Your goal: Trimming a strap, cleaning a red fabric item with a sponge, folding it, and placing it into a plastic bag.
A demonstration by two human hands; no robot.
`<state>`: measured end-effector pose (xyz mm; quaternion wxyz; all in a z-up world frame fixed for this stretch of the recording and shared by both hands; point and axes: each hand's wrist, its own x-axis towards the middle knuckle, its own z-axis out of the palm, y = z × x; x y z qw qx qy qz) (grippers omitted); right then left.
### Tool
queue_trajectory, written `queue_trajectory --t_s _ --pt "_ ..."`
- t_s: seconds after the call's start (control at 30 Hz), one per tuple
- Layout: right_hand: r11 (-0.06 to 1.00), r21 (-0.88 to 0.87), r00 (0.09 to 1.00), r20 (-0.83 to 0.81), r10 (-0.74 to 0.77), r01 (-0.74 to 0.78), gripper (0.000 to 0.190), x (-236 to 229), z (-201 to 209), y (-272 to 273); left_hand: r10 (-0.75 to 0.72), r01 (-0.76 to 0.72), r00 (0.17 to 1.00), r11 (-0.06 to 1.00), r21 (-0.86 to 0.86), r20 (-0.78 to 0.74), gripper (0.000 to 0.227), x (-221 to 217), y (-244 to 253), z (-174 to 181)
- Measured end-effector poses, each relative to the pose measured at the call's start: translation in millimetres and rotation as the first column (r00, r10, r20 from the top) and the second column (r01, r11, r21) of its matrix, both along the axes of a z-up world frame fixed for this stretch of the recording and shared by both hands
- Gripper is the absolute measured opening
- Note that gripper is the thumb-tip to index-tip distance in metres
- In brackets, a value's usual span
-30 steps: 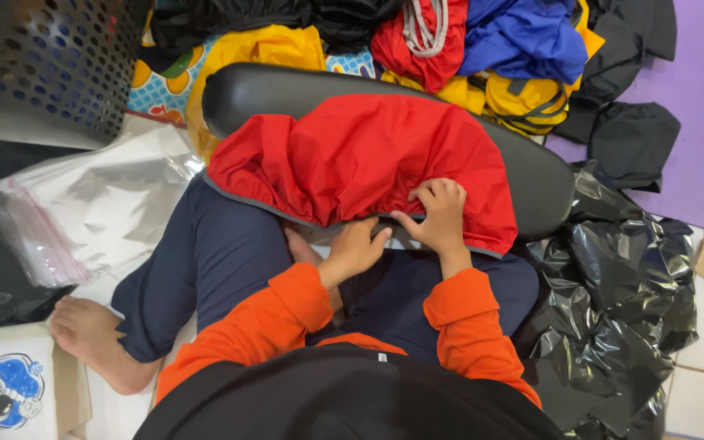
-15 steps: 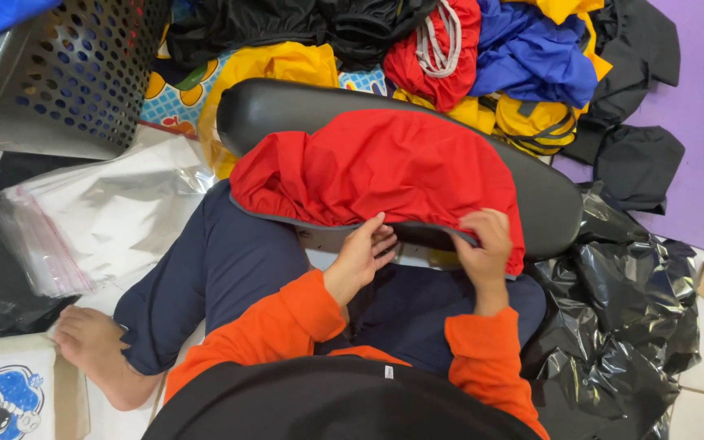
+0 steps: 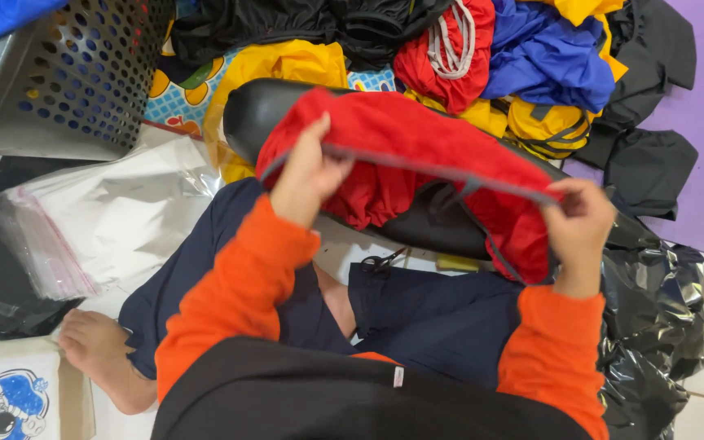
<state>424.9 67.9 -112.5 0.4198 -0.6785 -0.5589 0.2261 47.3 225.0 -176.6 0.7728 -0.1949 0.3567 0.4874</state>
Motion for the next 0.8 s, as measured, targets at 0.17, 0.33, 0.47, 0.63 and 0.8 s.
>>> queue_trajectory --t_s 0.17,0.33,0.47,0.63,0.8 --pt "0.867 0.498 0.952 0.279 -0.128 -0.029 0.029 -4 76 17 -0.044 -0.084 0.980 0.786 0.612 0.192 0.025 -25 29 77" --pt "0.823 0.566 0.997 0.025 -0.074 0.046 0.041 14 67 -49 -0.240 -0.121 0.936 0.468 0.875 0.257 0.047 -71 -19 48" --pt "0.982 0.187 0.927 0.370 -0.063 -0.008 0.021 -9 41 -68 -0.211 0.000 0.953 0.720 0.694 0.219 0.042 -104 -33 -42" --pt "0.967 -0.119 0.795 0.552 0.252 -0.224 0.022 -25 -20 -53 -0.117 0.219 0.967 0.828 0.516 -0.224 0.041 -124 -23 -94" --pt "0.990 0.110 0.853 0.522 0.016 -0.087 0.023 -58 -13 -23 -0.113 0.172 0.973 0.934 0.313 -0.199 0.043 -145 -6 -93"
